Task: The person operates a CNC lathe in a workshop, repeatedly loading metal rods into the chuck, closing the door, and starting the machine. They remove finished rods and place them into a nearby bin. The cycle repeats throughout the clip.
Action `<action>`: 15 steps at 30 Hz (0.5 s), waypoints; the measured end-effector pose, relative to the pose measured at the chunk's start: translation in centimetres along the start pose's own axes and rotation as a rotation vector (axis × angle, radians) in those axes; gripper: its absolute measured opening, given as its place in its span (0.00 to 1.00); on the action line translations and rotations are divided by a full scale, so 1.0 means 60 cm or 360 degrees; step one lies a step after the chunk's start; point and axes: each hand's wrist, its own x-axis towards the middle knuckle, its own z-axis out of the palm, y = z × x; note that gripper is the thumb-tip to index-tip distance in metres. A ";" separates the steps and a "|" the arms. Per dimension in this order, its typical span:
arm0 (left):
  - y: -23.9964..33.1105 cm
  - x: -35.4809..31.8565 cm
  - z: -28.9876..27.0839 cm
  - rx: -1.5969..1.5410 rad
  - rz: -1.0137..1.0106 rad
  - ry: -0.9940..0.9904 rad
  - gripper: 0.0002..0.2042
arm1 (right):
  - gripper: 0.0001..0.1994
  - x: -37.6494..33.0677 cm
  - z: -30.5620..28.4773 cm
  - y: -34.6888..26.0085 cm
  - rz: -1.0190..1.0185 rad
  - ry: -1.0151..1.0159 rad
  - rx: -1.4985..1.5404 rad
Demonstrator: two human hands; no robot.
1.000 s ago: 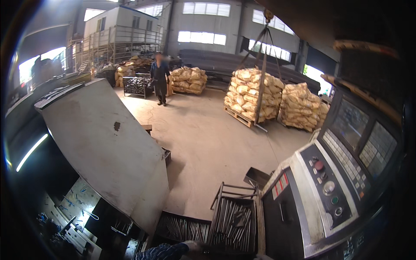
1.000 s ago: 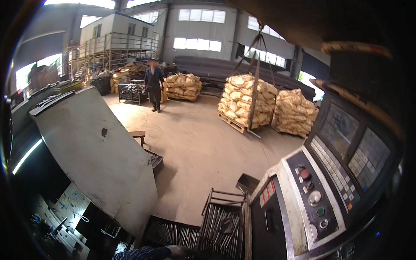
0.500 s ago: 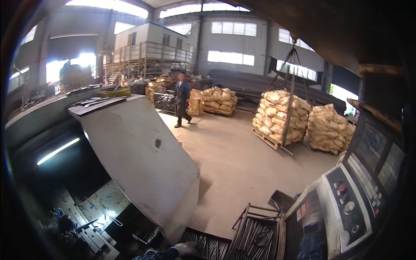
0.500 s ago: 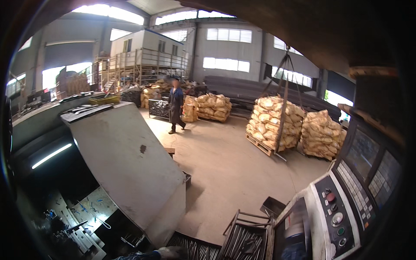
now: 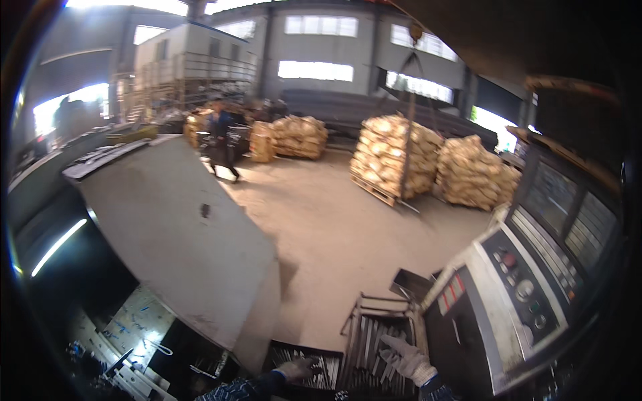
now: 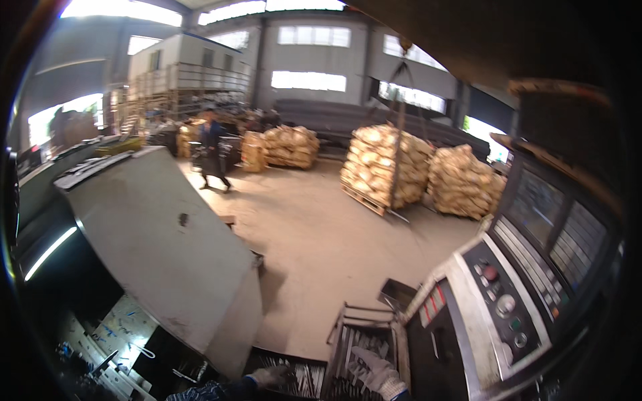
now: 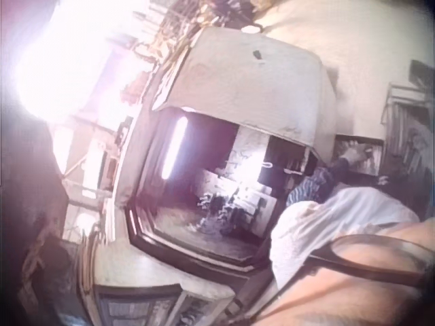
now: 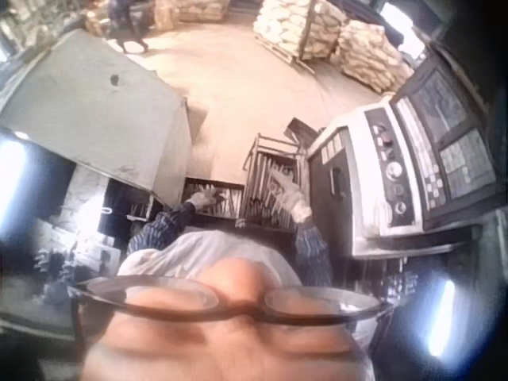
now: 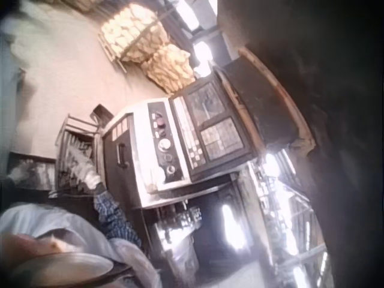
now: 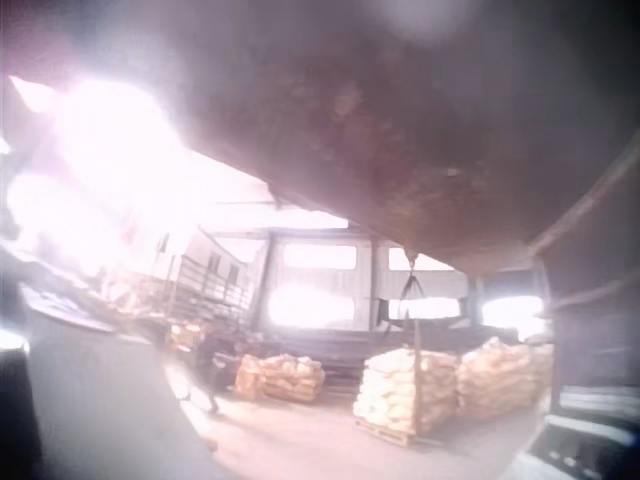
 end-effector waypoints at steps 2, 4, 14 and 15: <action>0.029 0.011 0.015 -0.0061 -0.0081 0.0021 0.30 | 0.24 -0.057 -0.021 -0.012 -0.0361 0.0220 -0.0952; 0.041 0.026 0.034 -0.0178 0.0102 0.0078 0.30 | 0.23 -0.134 -0.014 -0.037 -0.0141 0.0374 -0.0815; 0.254 0.193 0.184 -0.0175 0.1056 -0.0295 0.22 | 0.20 -0.536 -0.026 -0.097 0.0394 0.1153 -0.0455; 0.388 0.122 0.162 -0.0225 0.0982 -0.0413 0.21 | 0.19 -0.591 -0.033 -0.083 0.0414 0.1390 -0.0245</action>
